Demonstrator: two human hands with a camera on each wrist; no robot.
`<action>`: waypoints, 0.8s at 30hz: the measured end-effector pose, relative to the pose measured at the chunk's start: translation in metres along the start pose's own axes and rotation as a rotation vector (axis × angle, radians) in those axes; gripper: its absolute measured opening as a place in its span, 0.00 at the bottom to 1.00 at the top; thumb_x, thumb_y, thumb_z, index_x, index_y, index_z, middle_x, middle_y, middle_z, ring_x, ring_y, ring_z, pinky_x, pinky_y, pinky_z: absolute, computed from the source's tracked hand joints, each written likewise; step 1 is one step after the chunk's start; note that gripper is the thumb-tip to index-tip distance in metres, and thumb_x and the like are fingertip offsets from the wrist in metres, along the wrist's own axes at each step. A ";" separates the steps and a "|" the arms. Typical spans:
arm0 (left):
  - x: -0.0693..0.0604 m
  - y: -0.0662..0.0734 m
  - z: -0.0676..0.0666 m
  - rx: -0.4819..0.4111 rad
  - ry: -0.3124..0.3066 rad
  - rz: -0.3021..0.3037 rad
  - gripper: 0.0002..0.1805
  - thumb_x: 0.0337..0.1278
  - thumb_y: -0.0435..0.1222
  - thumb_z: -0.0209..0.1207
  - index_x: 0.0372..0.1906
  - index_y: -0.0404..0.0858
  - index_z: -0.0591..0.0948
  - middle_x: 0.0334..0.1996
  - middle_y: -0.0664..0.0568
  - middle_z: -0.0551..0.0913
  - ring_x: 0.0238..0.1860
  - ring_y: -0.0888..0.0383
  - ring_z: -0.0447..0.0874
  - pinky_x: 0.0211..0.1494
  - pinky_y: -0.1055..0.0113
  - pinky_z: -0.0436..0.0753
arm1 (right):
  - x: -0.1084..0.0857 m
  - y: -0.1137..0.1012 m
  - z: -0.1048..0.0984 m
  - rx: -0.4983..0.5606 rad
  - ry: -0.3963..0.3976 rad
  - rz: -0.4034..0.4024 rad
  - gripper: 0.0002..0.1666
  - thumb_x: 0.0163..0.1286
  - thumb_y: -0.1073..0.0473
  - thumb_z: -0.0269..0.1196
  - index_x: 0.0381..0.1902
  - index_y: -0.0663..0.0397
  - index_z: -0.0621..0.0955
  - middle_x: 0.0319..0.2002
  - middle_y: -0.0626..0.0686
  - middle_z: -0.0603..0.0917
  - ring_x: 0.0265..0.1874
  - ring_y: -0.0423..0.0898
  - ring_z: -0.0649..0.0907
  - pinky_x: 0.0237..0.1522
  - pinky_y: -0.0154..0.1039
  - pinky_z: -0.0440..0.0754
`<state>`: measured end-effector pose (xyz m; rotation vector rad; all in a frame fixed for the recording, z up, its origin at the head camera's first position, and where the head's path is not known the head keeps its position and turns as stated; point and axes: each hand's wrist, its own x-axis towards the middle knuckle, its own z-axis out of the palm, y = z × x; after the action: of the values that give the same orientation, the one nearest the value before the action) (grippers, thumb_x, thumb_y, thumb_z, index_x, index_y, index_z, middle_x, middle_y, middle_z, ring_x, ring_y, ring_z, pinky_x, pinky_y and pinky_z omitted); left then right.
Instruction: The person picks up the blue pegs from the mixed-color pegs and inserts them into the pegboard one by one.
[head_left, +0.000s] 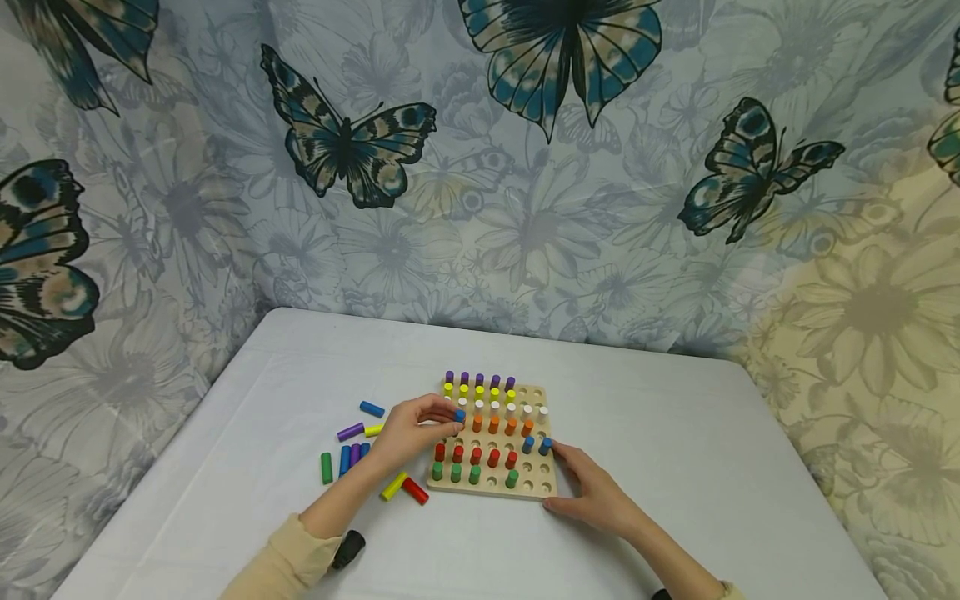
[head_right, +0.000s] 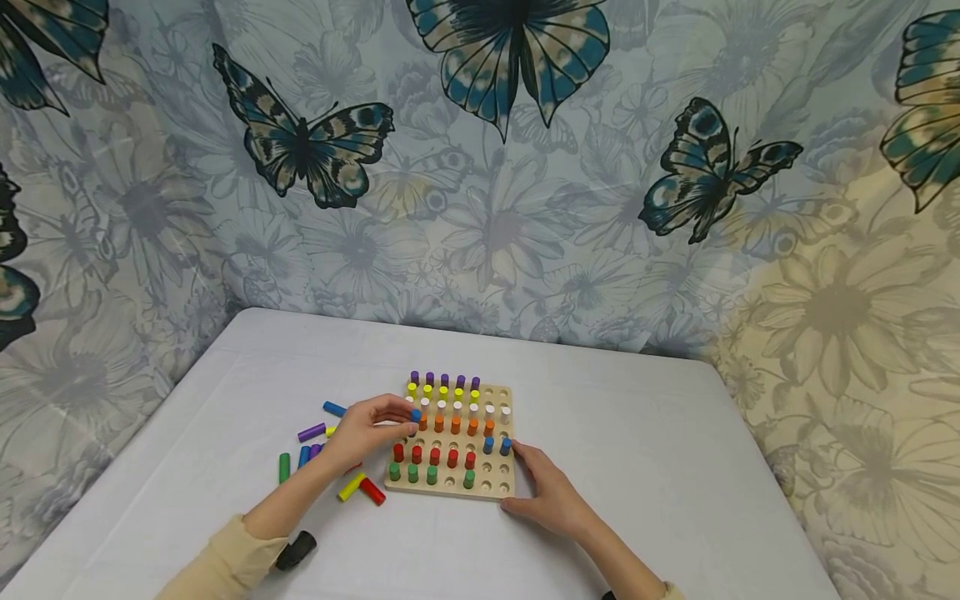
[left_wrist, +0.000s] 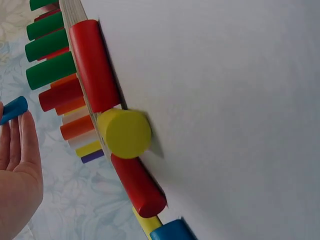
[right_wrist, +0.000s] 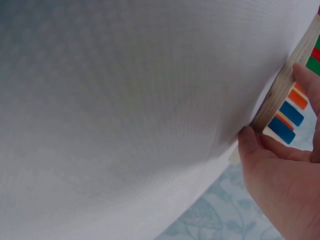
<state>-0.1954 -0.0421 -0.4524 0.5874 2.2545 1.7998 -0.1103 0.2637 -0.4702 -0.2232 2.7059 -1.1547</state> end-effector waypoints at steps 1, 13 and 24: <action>0.000 0.001 0.001 -0.001 -0.005 -0.010 0.12 0.58 0.39 0.67 0.46 0.44 0.83 0.41 0.56 0.85 0.46 0.56 0.82 0.46 0.65 0.84 | 0.000 0.000 0.000 -0.001 0.000 0.000 0.53 0.56 0.51 0.74 0.73 0.60 0.61 0.70 0.62 0.64 0.69 0.60 0.64 0.65 0.52 0.65; 0.006 0.001 0.015 0.006 -0.011 0.030 0.13 0.58 0.38 0.67 0.46 0.40 0.82 0.41 0.53 0.85 0.44 0.55 0.83 0.44 0.67 0.83 | 0.001 0.002 0.001 -0.004 0.006 0.016 0.53 0.55 0.51 0.75 0.73 0.60 0.62 0.70 0.62 0.65 0.69 0.60 0.64 0.66 0.53 0.65; 0.015 0.002 0.026 0.012 -0.035 0.037 0.15 0.60 0.32 0.64 0.51 0.35 0.82 0.43 0.48 0.84 0.45 0.50 0.82 0.43 0.68 0.82 | 0.001 0.002 0.001 -0.018 0.005 0.000 0.53 0.56 0.51 0.74 0.73 0.61 0.61 0.70 0.62 0.65 0.69 0.59 0.64 0.66 0.52 0.66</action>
<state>-0.1982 -0.0126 -0.4555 0.6620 2.2475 1.7805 -0.1111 0.2646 -0.4727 -0.2227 2.7210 -1.1333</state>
